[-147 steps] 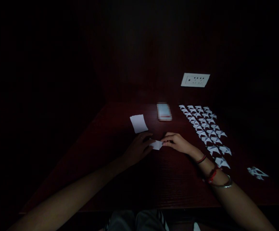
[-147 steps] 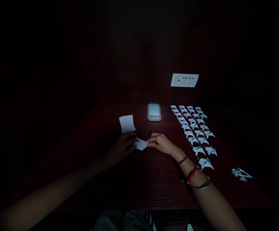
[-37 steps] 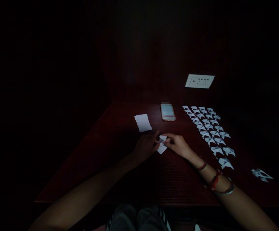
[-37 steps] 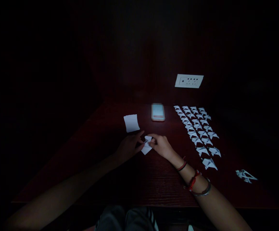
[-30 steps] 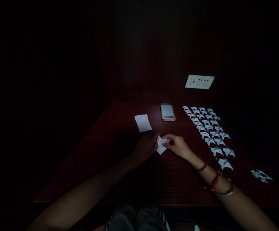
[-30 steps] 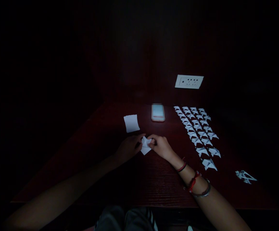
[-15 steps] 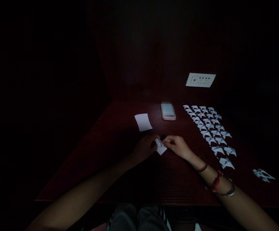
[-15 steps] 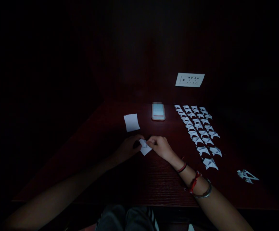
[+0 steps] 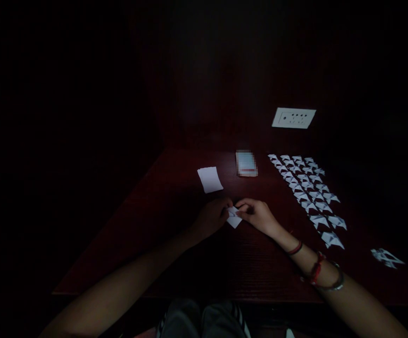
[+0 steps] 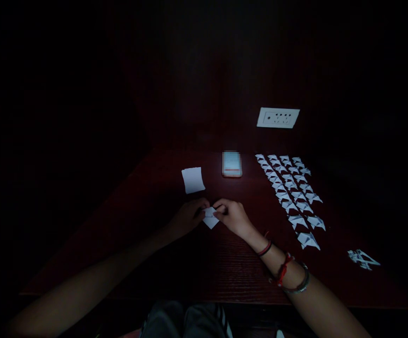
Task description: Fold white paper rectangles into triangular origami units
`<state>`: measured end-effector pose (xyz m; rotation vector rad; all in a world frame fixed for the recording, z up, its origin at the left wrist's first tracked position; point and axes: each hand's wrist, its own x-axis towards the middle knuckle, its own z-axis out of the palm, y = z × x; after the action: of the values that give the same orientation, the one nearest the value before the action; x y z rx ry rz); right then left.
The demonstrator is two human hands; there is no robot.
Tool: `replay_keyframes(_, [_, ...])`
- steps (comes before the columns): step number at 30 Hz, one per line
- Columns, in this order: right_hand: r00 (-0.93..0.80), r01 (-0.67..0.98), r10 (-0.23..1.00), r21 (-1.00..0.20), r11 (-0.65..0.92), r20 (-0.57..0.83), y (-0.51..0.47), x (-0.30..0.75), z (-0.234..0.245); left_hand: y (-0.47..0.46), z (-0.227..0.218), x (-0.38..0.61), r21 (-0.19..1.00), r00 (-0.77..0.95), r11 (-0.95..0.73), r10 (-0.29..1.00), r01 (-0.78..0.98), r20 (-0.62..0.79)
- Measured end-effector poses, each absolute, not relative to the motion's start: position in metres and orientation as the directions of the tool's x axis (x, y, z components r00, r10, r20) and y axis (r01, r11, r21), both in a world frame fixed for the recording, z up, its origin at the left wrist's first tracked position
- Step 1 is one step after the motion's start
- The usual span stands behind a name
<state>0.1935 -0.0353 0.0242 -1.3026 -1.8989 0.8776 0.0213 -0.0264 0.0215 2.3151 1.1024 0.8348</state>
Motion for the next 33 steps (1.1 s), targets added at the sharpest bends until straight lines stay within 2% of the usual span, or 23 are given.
replay_keyframes(6, [-0.254,0.503,0.954,-0.821,0.27,0.157,-0.036,0.193,0.024,-0.026,0.024,0.019,0.643,0.536,-0.585,0.788,0.495,0.305])
replay_keyframes(12, [-0.234,0.536,0.911,-0.737,0.412,0.34,-0.041,0.19,0.03,-0.029,0.031,0.018,0.653,0.411,-0.495,0.863,0.574,0.293])
replay_keyframes(19, [-0.286,0.595,0.832,-0.593,0.543,0.475,-0.042,0.188,0.034,-0.027,0.029,0.021,0.71,0.301,-0.476,0.879,0.52,0.369])
replay_keyframes(33, [-0.346,0.59,0.788,-0.535,0.605,0.51,-0.042,0.188,0.039,-0.031,0.032,0.024,0.589,0.35,-0.603,0.795,0.538,0.495])
